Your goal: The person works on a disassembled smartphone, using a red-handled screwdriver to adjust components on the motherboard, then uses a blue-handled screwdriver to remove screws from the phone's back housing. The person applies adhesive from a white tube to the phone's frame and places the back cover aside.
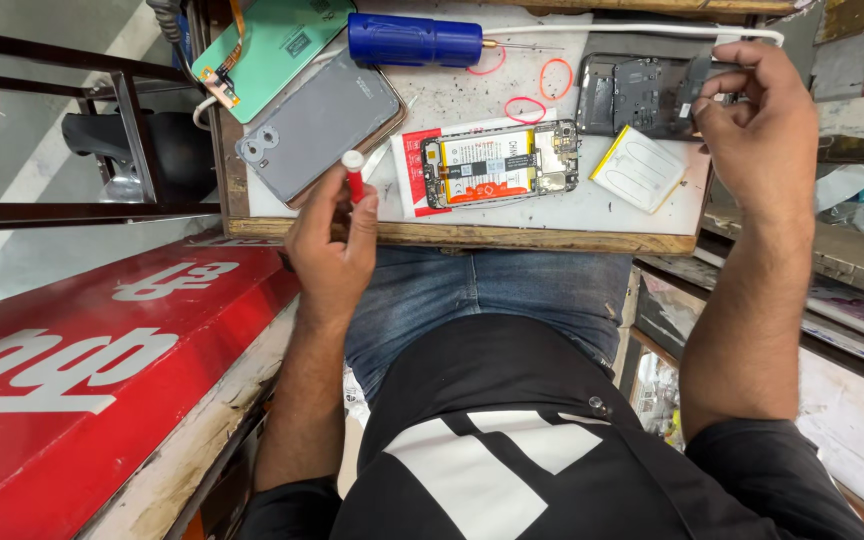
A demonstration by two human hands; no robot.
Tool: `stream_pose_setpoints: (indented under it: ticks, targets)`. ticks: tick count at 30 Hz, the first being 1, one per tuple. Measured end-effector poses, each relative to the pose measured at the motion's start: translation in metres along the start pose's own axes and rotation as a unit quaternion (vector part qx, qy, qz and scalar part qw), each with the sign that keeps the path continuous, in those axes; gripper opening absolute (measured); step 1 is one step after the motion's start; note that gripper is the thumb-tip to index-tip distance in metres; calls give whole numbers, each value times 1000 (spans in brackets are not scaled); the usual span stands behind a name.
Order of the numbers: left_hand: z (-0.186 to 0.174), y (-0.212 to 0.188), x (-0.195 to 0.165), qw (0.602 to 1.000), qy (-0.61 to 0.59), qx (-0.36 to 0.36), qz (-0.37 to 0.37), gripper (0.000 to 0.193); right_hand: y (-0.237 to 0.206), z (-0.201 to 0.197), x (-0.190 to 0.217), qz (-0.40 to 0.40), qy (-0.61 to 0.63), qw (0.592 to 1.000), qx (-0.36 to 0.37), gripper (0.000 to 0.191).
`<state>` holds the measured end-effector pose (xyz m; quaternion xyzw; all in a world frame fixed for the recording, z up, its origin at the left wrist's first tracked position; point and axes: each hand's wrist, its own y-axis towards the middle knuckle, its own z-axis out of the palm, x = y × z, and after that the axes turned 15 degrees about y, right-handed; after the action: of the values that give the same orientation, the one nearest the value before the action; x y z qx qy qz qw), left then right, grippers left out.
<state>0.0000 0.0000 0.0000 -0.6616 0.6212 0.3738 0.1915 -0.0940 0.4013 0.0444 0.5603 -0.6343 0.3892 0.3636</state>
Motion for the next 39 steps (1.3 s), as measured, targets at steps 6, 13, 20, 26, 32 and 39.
stream_pose_setpoints:
  ticks: [6, 13, 20, 26, 32, 39]
  targets:
    - [37, -7, -7, 977, -209, 48, 5, 52, 1, -13, -42, -152, -67, 986, -4, 33]
    - [72, -4, -6, 981, -173, 41, 75, 65, -19, 56, -33, -296, -42, 953, 52, 20]
    - [75, -13, -15, 983, -145, 18, 111, 64, -50, 123, 6, -296, -151, 917, 221, 39]
    - [58, -19, -1, 983, -125, -5, 131, 65, -58, 152, 22, -263, -168, 924, 221, 33]
    - [80, -24, -4, 984, -100, 0, 150, 65, -59, 141, -4, -250, -152, 932, 215, 32]
    - [73, -24, -18, 977, 35, -55, 203, 65, -59, 141, -2, -251, -146, 933, 211, 30]
